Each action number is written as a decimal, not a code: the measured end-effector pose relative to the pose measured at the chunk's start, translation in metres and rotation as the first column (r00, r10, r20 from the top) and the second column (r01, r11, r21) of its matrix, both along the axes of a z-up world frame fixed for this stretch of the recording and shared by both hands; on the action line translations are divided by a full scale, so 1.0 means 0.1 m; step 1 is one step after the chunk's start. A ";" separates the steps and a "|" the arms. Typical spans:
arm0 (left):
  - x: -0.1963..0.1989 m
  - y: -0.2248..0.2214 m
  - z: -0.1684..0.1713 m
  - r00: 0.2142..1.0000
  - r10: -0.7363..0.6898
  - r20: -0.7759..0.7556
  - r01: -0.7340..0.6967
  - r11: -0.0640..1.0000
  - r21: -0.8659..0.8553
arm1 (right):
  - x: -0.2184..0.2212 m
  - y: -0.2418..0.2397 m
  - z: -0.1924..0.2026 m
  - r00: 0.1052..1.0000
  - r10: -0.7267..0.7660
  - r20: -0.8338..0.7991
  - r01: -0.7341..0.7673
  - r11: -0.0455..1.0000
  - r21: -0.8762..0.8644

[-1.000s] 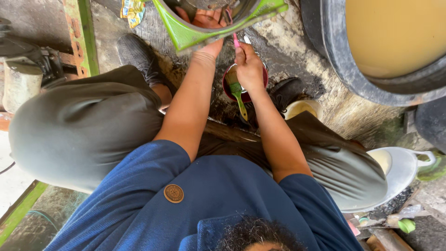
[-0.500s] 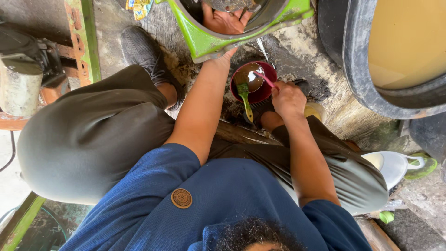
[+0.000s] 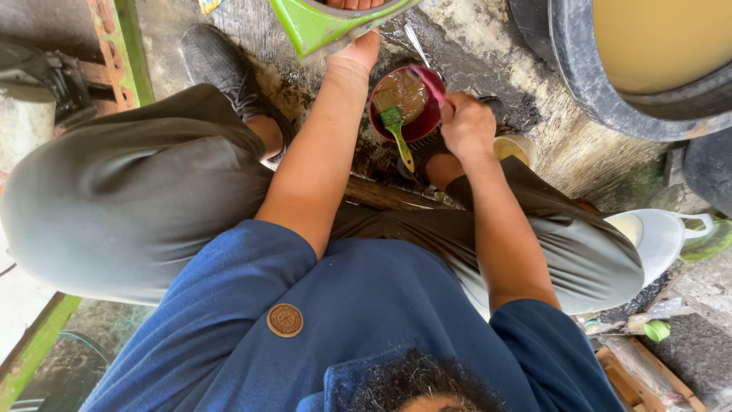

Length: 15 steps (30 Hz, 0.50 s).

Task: The person cleans the interior of a circular green mechanical component by hand using a small brush and a pink tool.

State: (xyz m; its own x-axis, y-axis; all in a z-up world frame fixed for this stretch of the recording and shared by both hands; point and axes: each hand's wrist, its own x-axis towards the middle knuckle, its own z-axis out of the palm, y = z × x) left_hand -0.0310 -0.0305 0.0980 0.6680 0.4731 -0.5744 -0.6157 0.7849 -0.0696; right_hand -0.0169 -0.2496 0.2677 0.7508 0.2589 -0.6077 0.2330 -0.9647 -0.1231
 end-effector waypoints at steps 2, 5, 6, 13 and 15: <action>0.01 0.02 -0.06 0.998 -0.018 -0.064 0.017 1.000 -0.010 | 0.02 0.28 0.18 0.989 -0.137 -0.051 0.146 0.960 0.241; 0.13 0.04 -0.22 0.998 0.044 0.038 -0.048 0.993 0.106 | 0.03 0.64 0.22 0.992 -0.125 -0.020 0.118 0.850 0.513; 0.10 0.02 -0.29 0.992 0.077 0.097 -0.091 0.983 0.157 | 0.01 0.73 0.17 0.996 -0.090 0.009 0.068 0.813 0.579; 0.09 -0.03 -0.39 0.996 0.083 -0.028 -0.078 0.988 0.132 | 0.13 1.20 -0.43 0.938 -0.021 0.345 -0.161 0.857 0.490; 0.07 -0.03 -0.36 0.997 0.080 0.013 -0.081 0.990 0.117 | 0.12 1.16 -0.52 0.766 0.090 0.637 -0.397 0.846 0.357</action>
